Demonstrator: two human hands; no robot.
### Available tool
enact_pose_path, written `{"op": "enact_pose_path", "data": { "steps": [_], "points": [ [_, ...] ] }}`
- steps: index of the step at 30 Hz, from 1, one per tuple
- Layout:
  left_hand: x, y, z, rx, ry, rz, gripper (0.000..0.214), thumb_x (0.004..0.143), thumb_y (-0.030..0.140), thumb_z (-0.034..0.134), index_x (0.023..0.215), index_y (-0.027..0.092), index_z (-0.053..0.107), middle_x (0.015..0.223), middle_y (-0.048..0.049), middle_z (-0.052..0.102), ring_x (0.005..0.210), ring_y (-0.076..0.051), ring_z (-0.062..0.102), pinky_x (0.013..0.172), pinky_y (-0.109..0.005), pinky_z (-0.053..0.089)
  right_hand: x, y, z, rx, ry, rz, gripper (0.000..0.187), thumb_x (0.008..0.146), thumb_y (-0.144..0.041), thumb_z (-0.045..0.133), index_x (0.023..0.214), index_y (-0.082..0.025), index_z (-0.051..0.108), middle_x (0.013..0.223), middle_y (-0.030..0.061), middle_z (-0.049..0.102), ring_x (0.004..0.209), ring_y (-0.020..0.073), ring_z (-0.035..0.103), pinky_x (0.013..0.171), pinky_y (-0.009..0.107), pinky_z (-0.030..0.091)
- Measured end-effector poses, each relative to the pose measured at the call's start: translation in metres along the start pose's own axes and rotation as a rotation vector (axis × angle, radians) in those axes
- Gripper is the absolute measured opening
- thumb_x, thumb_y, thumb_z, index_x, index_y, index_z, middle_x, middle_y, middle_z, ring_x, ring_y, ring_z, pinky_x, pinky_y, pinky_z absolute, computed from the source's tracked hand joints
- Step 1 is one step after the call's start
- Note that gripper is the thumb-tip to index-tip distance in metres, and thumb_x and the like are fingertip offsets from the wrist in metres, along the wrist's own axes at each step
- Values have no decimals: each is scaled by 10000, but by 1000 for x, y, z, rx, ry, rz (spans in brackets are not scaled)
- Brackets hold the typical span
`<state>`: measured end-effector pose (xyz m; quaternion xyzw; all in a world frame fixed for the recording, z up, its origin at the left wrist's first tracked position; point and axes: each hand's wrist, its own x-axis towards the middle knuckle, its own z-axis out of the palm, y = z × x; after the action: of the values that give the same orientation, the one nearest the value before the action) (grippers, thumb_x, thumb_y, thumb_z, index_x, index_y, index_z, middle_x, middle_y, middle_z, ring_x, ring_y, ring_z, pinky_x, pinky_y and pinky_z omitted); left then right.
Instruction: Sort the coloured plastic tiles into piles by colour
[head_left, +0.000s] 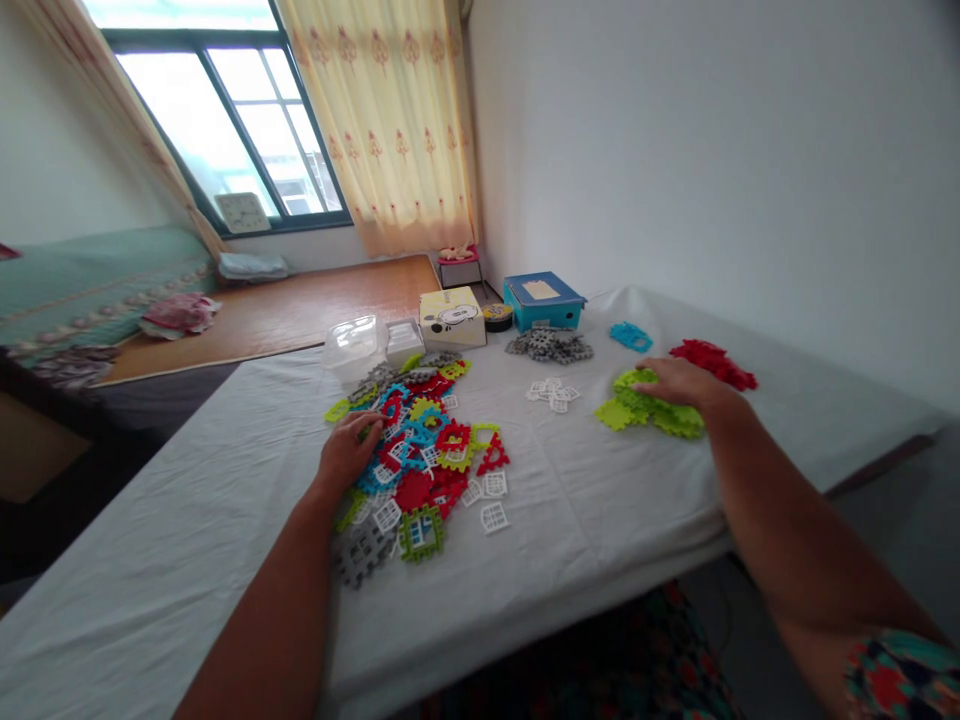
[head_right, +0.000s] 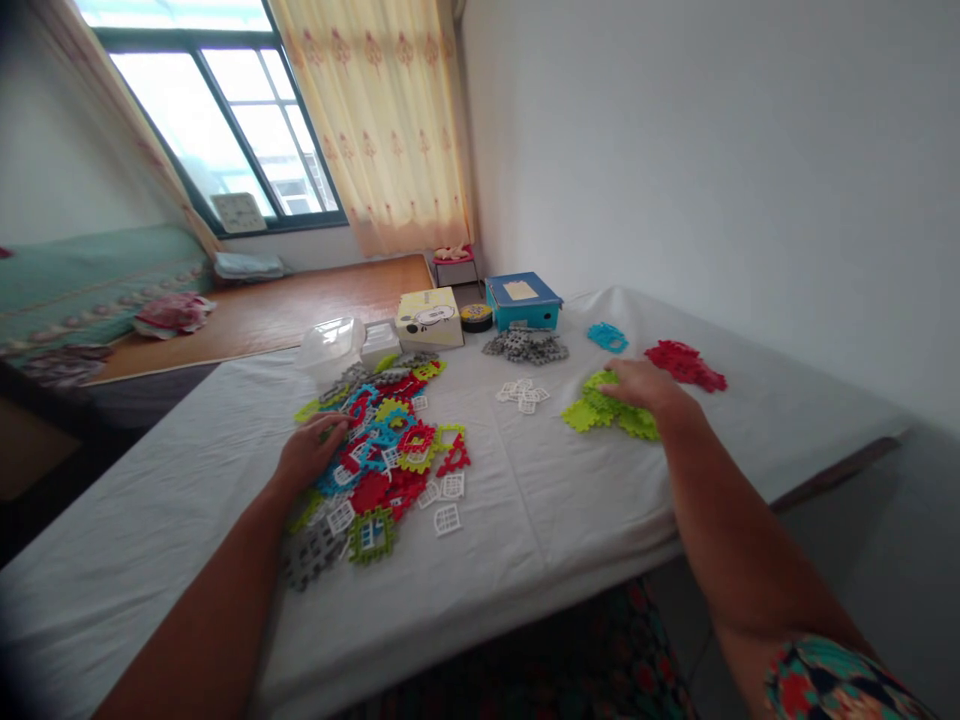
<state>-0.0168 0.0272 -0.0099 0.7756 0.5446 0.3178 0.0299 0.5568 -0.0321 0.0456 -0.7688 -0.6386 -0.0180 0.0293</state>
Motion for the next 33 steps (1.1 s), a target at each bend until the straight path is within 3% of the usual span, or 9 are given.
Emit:
{"op": "enact_pose_path", "data": {
  "steps": [4, 6, 9, 11, 15, 18, 23, 28, 33],
  "points": [
    [-1, 3, -1, 3, -7, -4, 357, 871, 461, 427, 949, 246, 702, 1037, -48, 681, 1013, -218, 612, 956, -367, 462, -6, -40, -5, -15, 174, -24, 446, 825, -435, 581, 1197, -194, 633, 1324, 161, 556, 1177, 379, 498, 892, 521, 440],
    [-2, 5, -1, 8, -12, -4, 365, 873, 458, 422, 949, 238, 702, 1035, -53, 681, 1008, -216, 612, 951, -366, 463, -14, -83, -8, 45, 250, -205, 406, 845, -388, 577, 1202, -199, 625, 1337, 153, 547, 1188, 358, 488, 910, 511, 436],
    [-2, 7, -2, 7, -20, 7, 371, 878, 456, 416, 940, 229, 703, 1022, -55, 686, 1006, -215, 611, 951, -364, 462, -30, -160, -6, 213, 69, -683, 348, 844, -352, 612, 1166, -225, 647, 1195, 108, 645, 1088, 272, 564, 935, 414, 445],
    [-2, 9, -3, 5, -24, 7, 362, 879, 449, 419, 935, 232, 703, 1021, -52, 686, 1002, -213, 613, 950, -363, 464, -38, -207, 2, 309, -37, -896, 367, 826, -326, 647, 1181, -234, 639, 1162, 90, 659, 1052, 237, 585, 934, 371, 449],
    [-4, 10, -4, 1, -25, -5, 348, 879, 438, 426, 945, 231, 699, 1034, -52, 676, 997, -207, 616, 941, -352, 472, -43, -264, 29, 438, 32, -953, 458, 830, -378, 654, 1250, -208, 590, 1273, 126, 593, 1139, 248, 534, 967, 399, 424],
    [-4, 10, -3, -8, -24, -4, 347, 881, 434, 429, 944, 226, 700, 1029, -53, 675, 1002, -207, 614, 946, -353, 469, -42, -274, 45, 523, 57, -936, 391, 872, -381, 599, 1209, -185, 612, 1201, 125, 634, 1119, 235, 544, 978, 399, 416],
    [-3, 8, -2, -5, -20, -13, 336, 878, 431, 436, 947, 237, 701, 1035, -45, 669, 995, -206, 614, 944, -357, 469, -40, -258, 48, 722, 101, -958, 422, 798, -254, 664, 1213, -206, 607, 1241, 87, 625, 1133, 216, 548, 1000, 376, 405],
    [-4, 6, -2, 2, -23, -21, 347, 880, 444, 435, 957, 233, 699, 1046, -48, 668, 1010, -206, 611, 948, -353, 466, -30, -238, 37, 763, 31, -734, 279, 926, -326, 479, 1039, -180, 687, 970, 73, 713, 866, 185, 640, 813, 309, 472],
    [-4, 8, -4, -14, -26, 3, 355, 884, 442, 425, 948, 231, 703, 1027, -51, 679, 1013, -206, 610, 952, -354, 464, -9, -217, 39, 747, -48, -591, 313, 885, -317, 552, 1142, -169, 651, 978, 68, 725, 834, 176, 660, 769, 280, 482]
  ]
}}
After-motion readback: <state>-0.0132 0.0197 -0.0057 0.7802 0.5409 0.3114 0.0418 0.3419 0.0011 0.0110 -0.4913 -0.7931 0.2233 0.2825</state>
